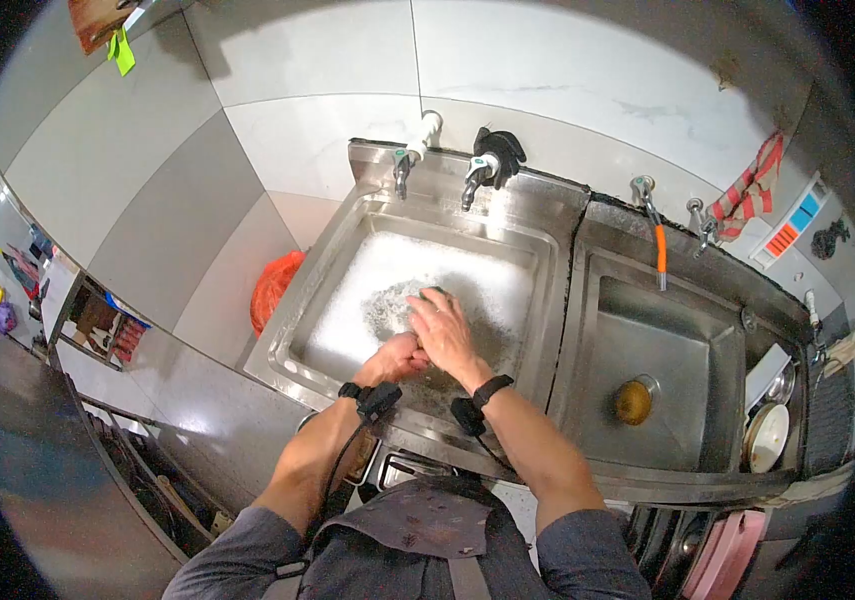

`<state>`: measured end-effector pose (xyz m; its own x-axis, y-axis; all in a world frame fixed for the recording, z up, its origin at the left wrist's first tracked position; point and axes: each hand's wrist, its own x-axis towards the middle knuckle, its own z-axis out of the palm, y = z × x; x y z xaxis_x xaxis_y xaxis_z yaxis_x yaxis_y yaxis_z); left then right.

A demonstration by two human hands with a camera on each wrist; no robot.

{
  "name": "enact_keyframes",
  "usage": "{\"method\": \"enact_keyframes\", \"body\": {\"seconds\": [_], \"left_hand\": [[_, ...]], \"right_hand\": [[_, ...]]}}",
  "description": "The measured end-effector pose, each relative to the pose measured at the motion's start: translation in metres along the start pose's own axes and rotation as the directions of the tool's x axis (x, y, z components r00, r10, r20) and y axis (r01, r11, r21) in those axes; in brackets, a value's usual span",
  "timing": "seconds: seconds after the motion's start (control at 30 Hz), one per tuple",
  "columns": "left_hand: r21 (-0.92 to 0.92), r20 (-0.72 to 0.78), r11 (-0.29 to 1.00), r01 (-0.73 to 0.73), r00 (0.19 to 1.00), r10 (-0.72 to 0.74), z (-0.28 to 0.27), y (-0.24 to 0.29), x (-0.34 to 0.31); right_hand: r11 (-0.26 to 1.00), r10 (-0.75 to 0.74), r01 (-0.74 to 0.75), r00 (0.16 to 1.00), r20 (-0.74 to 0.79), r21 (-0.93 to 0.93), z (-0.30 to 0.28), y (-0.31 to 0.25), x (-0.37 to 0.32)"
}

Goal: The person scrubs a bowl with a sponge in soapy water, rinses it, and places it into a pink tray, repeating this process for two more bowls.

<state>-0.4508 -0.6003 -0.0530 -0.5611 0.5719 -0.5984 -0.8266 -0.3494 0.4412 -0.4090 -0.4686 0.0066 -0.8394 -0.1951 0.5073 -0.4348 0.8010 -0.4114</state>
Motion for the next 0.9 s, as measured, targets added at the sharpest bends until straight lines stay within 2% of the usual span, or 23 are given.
{"method": "enact_keyframes", "body": {"seconds": [0.03, 0.07, 0.1, 0.13, 0.17, 0.2, 0.23, 0.27, 0.33, 0.37, 0.43, 0.47, 0.53, 0.57, 0.63, 0.67, 0.73, 0.77, 0.8, 0.83, 0.87, 0.9], "left_hand": [[0.026, 0.004, 0.997, 0.078, 0.997, -0.078, -0.001, -0.001, 0.000], [0.050, 0.005, 0.987, 0.156, 0.988, -0.156, -0.002, -0.003, 0.000], [0.115, 0.042, 0.967, 0.227, 0.972, -0.233, 0.012, 0.005, -0.027], [0.116, 0.039, 0.966, 0.229, 0.971, -0.235, 0.009, 0.002, -0.024], [0.167, 0.024, 0.960, 0.225, 0.973, -0.232, 0.005, 0.000, -0.020], [0.217, 0.011, 0.952, 0.216, 0.975, -0.223, 0.007, 0.001, -0.020], [0.216, 0.012, 0.953, 0.213, 0.975, -0.221, 0.008, 0.000, -0.021], [0.214, 0.036, 0.954, 0.209, 0.974, -0.222, 0.008, 0.000, -0.022], [0.212, 0.056, 0.954, 0.211, 0.972, -0.228, 0.008, -0.005, -0.026], [0.188, 0.062, 0.959, 0.210, 0.972, -0.225, 0.009, -0.008, -0.028], [0.167, 0.071, 0.964, 0.206, 0.973, -0.221, 0.008, -0.012, -0.024], [0.151, 0.073, 0.964, 0.220, 0.970, -0.232, 0.006, -0.015, -0.023], [0.133, 0.073, 0.962, 0.239, 0.965, -0.250, 0.004, -0.020, -0.023], [0.170, 0.102, 0.963, 0.207, 0.969, -0.226, 0.006, -0.020, -0.026], [0.207, 0.134, 0.963, 0.173, 0.970, -0.203, 0.009, -0.016, -0.025], [0.213, 0.169, 0.964, 0.160, 0.965, -0.198, 0.011, -0.015, -0.023], [0.222, 0.205, 0.964, 0.144, 0.960, -0.190, 0.011, -0.015, -0.016], [0.193, 0.142, 0.971, 0.141, 0.975, -0.170, 0.009, -0.015, -0.011], [0.162, 0.078, 0.977, 0.138, 0.985, -0.152, 0.008, -0.016, -0.009], [0.161, 0.079, 0.977, 0.137, 0.985, -0.151, 0.009, -0.015, -0.009], [0.281, -0.057, 0.957, 0.067, 0.997, -0.053, 0.010, -0.013, -0.010], [0.405, -0.178, 0.914, 0.016, 0.982, 0.062, 0.013, -0.010, -0.011]], "right_hand": [[0.967, 0.133, -0.131, 0.991, 0.007, 0.219, 0.000, 0.006, 0.005], [0.869, 0.259, -0.253, 0.965, 0.044, 0.426, 0.000, 0.013, 0.009], [0.944, 0.103, -0.088, 0.994, -0.030, 0.317, 0.001, 0.021, 0.018], [0.943, 0.106, -0.091, 0.994, -0.030, 0.320, 0.001, 0.027, 0.016], [0.681, 0.385, -0.403, 0.907, 0.169, 0.612, -0.002, 0.033, 0.014], [0.254, 0.525, -0.623, 0.731, 0.436, 0.740, -0.007, 0.034, 0.015], [0.168, 0.505, -0.655, 0.699, 0.507, 0.737, -0.007, 0.039, 0.015], [0.169, 0.503, -0.654, 0.701, 0.506, 0.737, -0.009, 0.041, 0.016], [0.110, 0.546, -0.743, 0.600, 0.585, 0.660, -0.017, 0.040, 0.013], [0.109, 0.547, -0.741, 0.601, 0.583, 0.662, -0.019, 0.039, 0.012], [-0.086, 0.505, -0.722, 0.562, 0.655, 0.686, -0.012, 0.049, 0.006], [-0.087, 0.507, -0.722, 0.561, 0.655, 0.686, -0.008, 0.054, 0.002], [-0.348, 0.383, -0.663, 0.545, 0.746, 0.663, 0.012, 0.073, -0.012], [-0.349, 0.385, -0.662, 0.544, 0.746, 0.663, 0.025, 0.078, -0.018], [-0.404, 0.545, -0.505, 0.537, 0.644, 0.763, 0.035, 0.071, -0.020], [-0.405, 0.545, -0.507, 0.534, 0.646, 0.761, 0.036, 0.071, -0.025], [-0.429, 0.642, -0.453, 0.455, 0.617, 0.781, 0.014, 0.052, -0.020], [-0.429, 0.642, -0.450, 0.458, 0.615, 0.783, 0.016, 0.057, -0.017], [-0.426, 0.567, -0.514, 0.490, 0.662, 0.745, 0.024, 0.073, -0.018], [-0.413, 0.487, -0.578, 0.513, 0.707, 0.704, 0.035, 0.089, -0.020], [-0.413, 0.486, -0.579, 0.513, 0.708, 0.703, 0.046, 0.100, -0.024], [-0.310, 0.558, -0.590, 0.521, 0.645, 0.745, 0.057, 0.111, -0.027]]}}
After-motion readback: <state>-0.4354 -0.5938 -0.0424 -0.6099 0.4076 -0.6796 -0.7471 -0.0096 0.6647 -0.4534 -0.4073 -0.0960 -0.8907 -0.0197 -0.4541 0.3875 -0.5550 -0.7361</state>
